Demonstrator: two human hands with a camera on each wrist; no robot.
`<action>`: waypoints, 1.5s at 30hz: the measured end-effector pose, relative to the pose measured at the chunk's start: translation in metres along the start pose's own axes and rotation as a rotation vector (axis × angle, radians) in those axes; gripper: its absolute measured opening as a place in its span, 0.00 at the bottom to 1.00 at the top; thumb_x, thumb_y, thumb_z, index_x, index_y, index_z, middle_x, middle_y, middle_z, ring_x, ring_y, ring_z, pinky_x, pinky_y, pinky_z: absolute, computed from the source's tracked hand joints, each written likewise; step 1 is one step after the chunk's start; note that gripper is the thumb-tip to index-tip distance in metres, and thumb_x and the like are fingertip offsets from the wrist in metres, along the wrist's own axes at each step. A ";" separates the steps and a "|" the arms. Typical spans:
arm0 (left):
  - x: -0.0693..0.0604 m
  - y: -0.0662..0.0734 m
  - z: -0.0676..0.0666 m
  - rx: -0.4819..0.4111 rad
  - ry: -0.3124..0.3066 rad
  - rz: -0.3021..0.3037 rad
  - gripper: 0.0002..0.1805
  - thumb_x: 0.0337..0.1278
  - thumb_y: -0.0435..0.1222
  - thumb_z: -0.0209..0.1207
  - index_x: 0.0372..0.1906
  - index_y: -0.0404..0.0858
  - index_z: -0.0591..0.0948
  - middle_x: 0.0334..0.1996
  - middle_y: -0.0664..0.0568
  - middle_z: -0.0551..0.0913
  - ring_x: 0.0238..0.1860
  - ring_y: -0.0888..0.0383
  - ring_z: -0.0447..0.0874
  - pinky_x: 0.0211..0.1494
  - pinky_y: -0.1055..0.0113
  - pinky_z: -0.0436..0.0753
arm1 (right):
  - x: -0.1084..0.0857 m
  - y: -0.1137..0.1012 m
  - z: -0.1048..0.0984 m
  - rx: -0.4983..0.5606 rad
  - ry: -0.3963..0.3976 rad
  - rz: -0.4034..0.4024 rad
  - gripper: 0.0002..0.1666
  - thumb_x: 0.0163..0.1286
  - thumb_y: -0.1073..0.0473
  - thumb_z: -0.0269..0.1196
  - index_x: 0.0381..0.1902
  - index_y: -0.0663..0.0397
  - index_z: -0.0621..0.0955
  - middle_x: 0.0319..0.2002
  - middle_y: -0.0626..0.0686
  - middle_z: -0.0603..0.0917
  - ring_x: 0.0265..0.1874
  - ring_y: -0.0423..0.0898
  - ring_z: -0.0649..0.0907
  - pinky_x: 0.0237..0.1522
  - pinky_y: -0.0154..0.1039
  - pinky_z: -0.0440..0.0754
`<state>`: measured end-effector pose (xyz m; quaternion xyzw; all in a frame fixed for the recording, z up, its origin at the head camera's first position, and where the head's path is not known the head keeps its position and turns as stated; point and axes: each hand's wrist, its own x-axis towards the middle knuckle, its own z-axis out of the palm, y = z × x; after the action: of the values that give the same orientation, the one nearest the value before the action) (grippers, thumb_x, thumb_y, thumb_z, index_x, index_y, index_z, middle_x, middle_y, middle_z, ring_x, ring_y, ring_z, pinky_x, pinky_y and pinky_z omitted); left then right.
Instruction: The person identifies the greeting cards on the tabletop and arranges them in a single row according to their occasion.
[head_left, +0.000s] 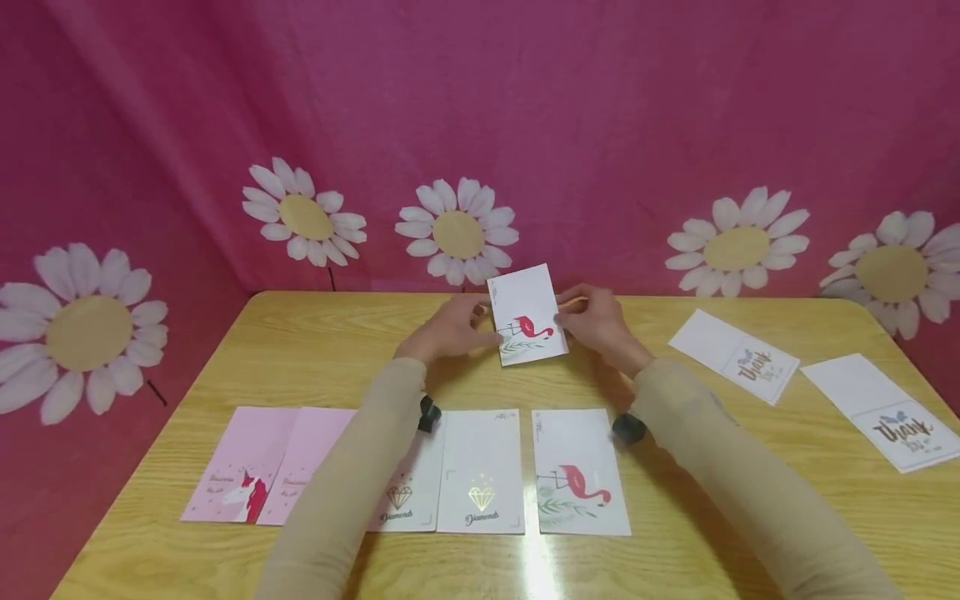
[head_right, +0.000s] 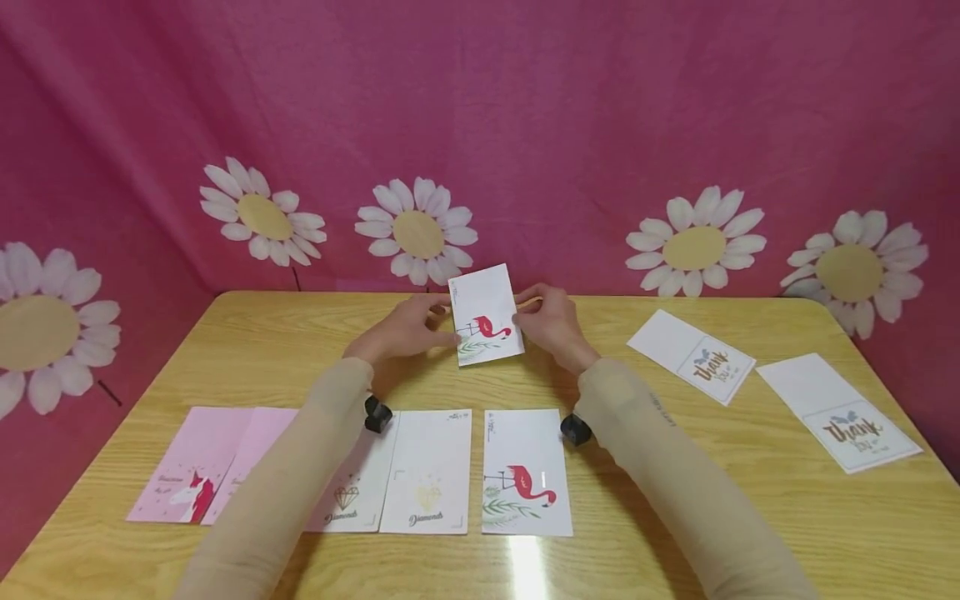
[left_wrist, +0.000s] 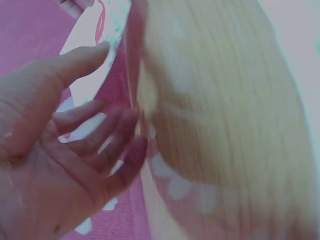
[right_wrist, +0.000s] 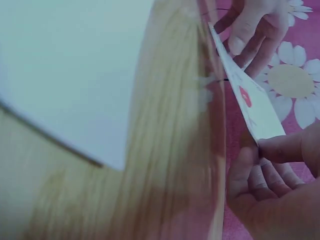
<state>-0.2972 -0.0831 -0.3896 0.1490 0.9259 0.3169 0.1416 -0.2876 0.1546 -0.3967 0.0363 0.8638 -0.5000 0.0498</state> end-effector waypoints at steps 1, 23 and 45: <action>0.001 -0.001 0.000 -0.068 0.016 0.016 0.35 0.63 0.45 0.68 0.73 0.44 0.70 0.68 0.45 0.73 0.68 0.46 0.72 0.72 0.50 0.76 | 0.000 -0.001 -0.001 0.027 0.006 0.004 0.19 0.71 0.65 0.64 0.58 0.62 0.78 0.52 0.65 0.85 0.45 0.53 0.85 0.40 0.38 0.87; -0.016 0.030 0.013 -0.773 0.152 0.008 0.25 0.64 0.33 0.66 0.65 0.39 0.75 0.57 0.44 0.81 0.57 0.49 0.82 0.57 0.50 0.87 | -0.032 -0.004 -0.030 0.175 -0.006 -0.027 0.23 0.72 0.59 0.65 0.61 0.60 0.74 0.51 0.62 0.82 0.37 0.47 0.85 0.43 0.43 0.89; -0.053 0.059 0.031 -0.743 0.062 0.042 0.23 0.64 0.33 0.66 0.62 0.44 0.78 0.55 0.46 0.82 0.52 0.51 0.85 0.48 0.58 0.90 | -0.088 -0.005 -0.057 0.085 0.035 -0.109 0.27 0.72 0.53 0.67 0.65 0.54 0.74 0.51 0.62 0.85 0.38 0.39 0.86 0.39 0.37 0.89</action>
<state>-0.2269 -0.0413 -0.3673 0.0966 0.7485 0.6383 0.1514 -0.2034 0.2003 -0.3532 0.0000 0.8432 -0.5376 0.0055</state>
